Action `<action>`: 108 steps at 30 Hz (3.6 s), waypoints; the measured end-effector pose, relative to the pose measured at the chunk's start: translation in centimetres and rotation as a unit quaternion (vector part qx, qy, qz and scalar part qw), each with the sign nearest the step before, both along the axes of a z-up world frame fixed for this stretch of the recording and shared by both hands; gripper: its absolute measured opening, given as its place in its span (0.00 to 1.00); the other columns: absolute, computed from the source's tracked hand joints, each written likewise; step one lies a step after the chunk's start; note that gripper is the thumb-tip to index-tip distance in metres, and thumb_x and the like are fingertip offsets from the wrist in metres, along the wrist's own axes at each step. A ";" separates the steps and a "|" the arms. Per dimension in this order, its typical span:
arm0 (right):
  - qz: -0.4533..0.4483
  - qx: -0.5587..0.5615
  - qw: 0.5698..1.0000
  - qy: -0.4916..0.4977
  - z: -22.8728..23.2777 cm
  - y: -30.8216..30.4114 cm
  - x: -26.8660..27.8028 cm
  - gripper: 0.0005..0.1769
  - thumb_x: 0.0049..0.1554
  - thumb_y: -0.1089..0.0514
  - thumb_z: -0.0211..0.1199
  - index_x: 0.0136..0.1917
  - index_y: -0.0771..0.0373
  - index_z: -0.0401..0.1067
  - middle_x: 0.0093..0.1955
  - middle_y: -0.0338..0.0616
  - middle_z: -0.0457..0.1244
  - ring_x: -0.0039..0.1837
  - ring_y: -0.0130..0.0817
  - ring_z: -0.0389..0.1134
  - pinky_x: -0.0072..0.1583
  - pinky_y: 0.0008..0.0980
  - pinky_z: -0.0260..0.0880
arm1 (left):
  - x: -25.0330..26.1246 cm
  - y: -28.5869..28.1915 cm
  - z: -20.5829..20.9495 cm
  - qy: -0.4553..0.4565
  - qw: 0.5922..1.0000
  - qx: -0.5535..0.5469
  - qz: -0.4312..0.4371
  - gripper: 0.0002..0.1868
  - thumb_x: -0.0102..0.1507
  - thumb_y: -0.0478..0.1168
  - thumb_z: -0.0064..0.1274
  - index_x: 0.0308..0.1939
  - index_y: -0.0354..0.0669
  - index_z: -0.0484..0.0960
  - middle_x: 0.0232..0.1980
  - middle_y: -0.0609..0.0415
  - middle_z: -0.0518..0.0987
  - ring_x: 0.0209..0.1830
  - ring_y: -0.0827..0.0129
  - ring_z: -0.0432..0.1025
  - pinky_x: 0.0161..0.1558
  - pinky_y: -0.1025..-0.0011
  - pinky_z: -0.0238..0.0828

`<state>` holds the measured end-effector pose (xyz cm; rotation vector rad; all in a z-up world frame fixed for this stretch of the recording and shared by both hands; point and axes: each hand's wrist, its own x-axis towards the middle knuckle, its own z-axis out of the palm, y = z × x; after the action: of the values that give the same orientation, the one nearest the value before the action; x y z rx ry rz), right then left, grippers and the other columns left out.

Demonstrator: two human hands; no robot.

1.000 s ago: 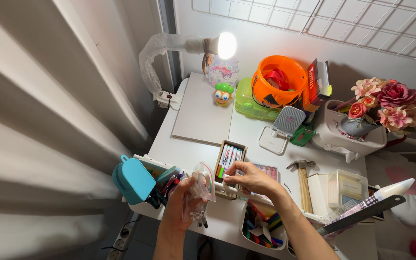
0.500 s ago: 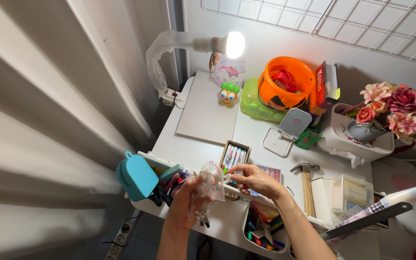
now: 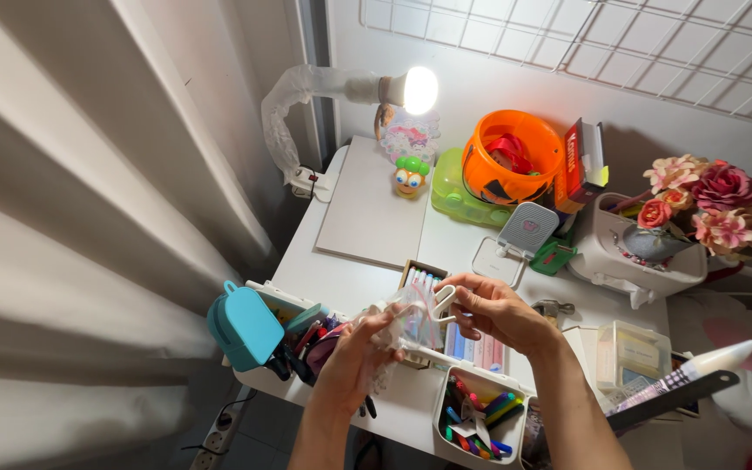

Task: Installing a wire wall grid onto a wall using mounting clips and a hammer.

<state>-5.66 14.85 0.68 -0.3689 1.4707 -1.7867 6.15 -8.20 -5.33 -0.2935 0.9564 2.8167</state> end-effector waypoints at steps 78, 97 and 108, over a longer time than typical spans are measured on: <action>0.294 0.235 0.851 0.366 -13.9 -5.6 -4.9 0.16 0.63 0.56 0.47 0.48 0.66 0.73 0.49 0.43 0.62 0.46 0.33 0.68 0.48 0.34 0.73 | 0.8 -2.9 0.2 -0.023 0.991 -0.110 0.070 0.25 0.59 0.50 0.58 0.53 0.36 0.80 0.43 0.48 0.87 0.26 0.75 0.72 0.28 0.79 0.69; 0.140 0.156 0.976 -0.066 -16.0 -5.1 -3.7 0.08 0.51 0.58 0.73 0.41 0.65 0.80 0.39 0.36 0.70 0.41 0.22 0.67 0.45 0.26 0.66 | 0.4 -0.2 -1.4 -0.053 0.991 -0.008 0.123 0.23 0.59 0.48 0.58 0.52 0.35 0.80 0.39 0.50 0.80 0.32 0.71 0.76 0.34 0.75 0.73; 0.180 0.259 0.938 0.143 -9.5 -6.0 -3.2 0.17 0.56 0.46 0.68 0.53 0.58 0.81 0.40 0.32 0.67 0.43 0.19 0.62 0.47 0.24 0.64 | 0.0 -0.2 -2.3 -0.058 0.991 0.010 0.122 0.23 0.60 0.48 0.58 0.54 0.37 0.79 0.41 0.50 0.80 0.32 0.71 0.74 0.36 0.76 0.74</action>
<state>-8.90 8.89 -8.78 -0.5939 1.8675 -1.0380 6.13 -8.44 -7.67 -0.6049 0.9242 2.9838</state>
